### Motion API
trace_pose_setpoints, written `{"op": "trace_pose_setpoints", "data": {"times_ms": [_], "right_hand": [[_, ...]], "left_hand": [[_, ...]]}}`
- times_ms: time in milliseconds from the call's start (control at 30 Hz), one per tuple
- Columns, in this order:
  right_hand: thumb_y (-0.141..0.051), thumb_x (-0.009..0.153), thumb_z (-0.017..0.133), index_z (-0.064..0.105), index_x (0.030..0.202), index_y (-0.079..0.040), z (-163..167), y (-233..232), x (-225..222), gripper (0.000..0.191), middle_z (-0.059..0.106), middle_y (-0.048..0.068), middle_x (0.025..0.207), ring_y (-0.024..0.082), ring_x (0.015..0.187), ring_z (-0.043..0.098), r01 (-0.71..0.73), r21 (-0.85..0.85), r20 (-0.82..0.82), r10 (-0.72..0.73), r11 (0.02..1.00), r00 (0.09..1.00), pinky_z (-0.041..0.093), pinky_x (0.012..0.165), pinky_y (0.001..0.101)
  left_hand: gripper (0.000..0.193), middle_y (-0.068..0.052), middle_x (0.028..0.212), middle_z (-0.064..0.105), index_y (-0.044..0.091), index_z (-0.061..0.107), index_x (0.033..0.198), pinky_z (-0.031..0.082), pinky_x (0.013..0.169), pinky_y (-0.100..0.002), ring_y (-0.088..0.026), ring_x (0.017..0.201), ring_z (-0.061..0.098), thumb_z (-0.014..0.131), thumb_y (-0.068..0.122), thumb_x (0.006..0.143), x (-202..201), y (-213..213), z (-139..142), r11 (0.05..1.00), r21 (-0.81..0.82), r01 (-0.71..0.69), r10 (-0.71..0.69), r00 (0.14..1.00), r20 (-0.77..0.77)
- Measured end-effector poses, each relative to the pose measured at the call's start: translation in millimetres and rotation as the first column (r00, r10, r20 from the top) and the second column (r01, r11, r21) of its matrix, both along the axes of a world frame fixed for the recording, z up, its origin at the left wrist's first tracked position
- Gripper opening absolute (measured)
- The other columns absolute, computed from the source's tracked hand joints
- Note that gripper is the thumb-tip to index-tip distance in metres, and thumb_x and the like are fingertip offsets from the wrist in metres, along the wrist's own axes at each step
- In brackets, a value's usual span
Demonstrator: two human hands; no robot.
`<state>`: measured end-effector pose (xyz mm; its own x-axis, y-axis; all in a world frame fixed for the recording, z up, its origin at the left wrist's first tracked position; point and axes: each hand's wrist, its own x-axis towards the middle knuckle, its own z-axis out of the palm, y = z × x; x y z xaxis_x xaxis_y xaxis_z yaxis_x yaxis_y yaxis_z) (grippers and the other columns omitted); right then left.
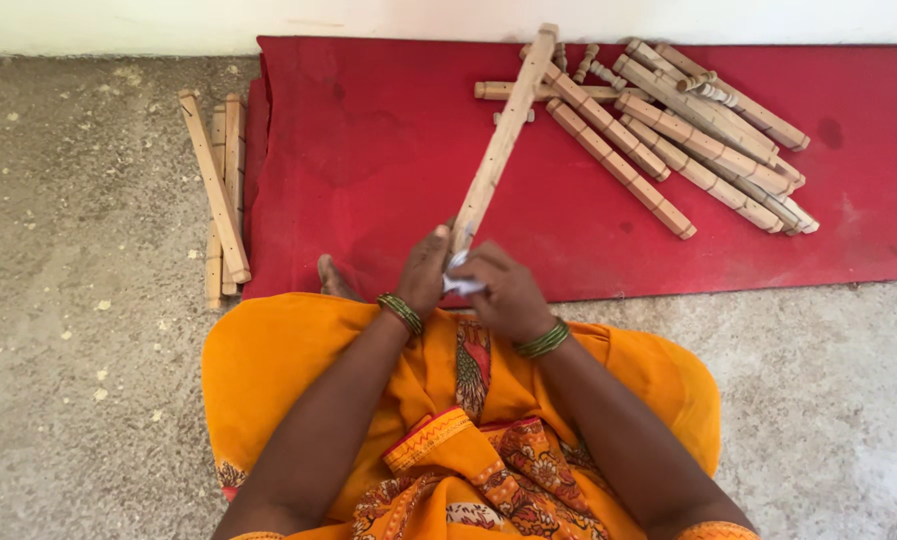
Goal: The person sits on a floor mat with a pile of wooden rods nearby. They pick up a long wooden rod, turn it in their hands, and wipe its surface section by section with a white cloth, working the cloth along the length of the rod.
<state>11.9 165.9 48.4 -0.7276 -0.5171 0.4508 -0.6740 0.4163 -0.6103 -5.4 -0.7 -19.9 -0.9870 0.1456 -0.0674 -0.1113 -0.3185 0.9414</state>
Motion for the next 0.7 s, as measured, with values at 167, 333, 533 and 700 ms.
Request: {"op": "trace_pose_setpoints", "data": {"times_ms": [167, 333, 533, 700], "right_hand": [[0.000, 0.088, 0.075, 0.072, 0.105, -0.007, 2, 28, -33, 0.019, 0.069, 0.008, 0.103, 0.020, 0.089, 0.070, 0.272, -0.209, -0.096, -0.296, 0.939, 0.950, 0.059, 0.073, 0.0318], [0.004, 0.091, 0.067, 0.072, 0.109, -0.008, -3, 37, -39, 0.022, 0.068, 0.008, 0.107, 0.014, 0.089, 0.071, 0.271, -0.234, 0.027, -0.272, 0.934, 0.962, 0.063, 0.070, 0.0248], [0.004, 0.085, 0.072, 0.072, 0.104, -0.008, -11, 8, -10, 0.023, 0.068, 0.008, 0.101, 0.015, 0.086, 0.070, 0.018, -0.075, 0.048, -0.014, 0.997, 0.999, 0.057, 0.068, 0.0283], [0.000, 0.093, 0.072, 0.076, 0.103, -0.012, -6, 31, -43, 0.016, 0.070, 0.006, 0.106, 0.013, 0.083, 0.071, 0.383, -0.164, 0.085, -0.373, 0.909, 0.924, 0.064, 0.064, 0.0230]], "left_hand": [[0.059, 0.008, 0.072, 0.046, 0.011, 0.055, 0.150, 0.039, 0.051, -0.020, -0.003, 0.059, 0.042, 0.038, 0.048, 0.108, 7, 9, 7, 0.974, -0.199, 0.105, -0.114, 0.993, -0.036], [0.061, 0.010, 0.074, 0.050, 0.011, 0.057, 0.149, 0.039, 0.053, -0.020, -0.001, 0.062, 0.044, 0.039, 0.052, 0.107, 13, 10, 11, 0.961, -0.265, 0.078, -0.100, 0.993, -0.070], [0.065, 0.007, 0.075, 0.056, 0.012, 0.053, 0.150, 0.044, 0.054, -0.020, -0.002, 0.063, 0.051, 0.043, 0.056, 0.104, 10, 3, 14, 0.982, -0.188, -0.022, 0.013, 0.999, -0.047], [0.060, -0.005, 0.098, 0.063, 0.012, 0.048, 0.154, 0.050, 0.068, -0.029, -0.013, 0.083, 0.061, 0.056, 0.049, 0.107, 16, 10, 23, 0.940, -0.327, -0.100, -0.051, 0.904, -0.424]]}}
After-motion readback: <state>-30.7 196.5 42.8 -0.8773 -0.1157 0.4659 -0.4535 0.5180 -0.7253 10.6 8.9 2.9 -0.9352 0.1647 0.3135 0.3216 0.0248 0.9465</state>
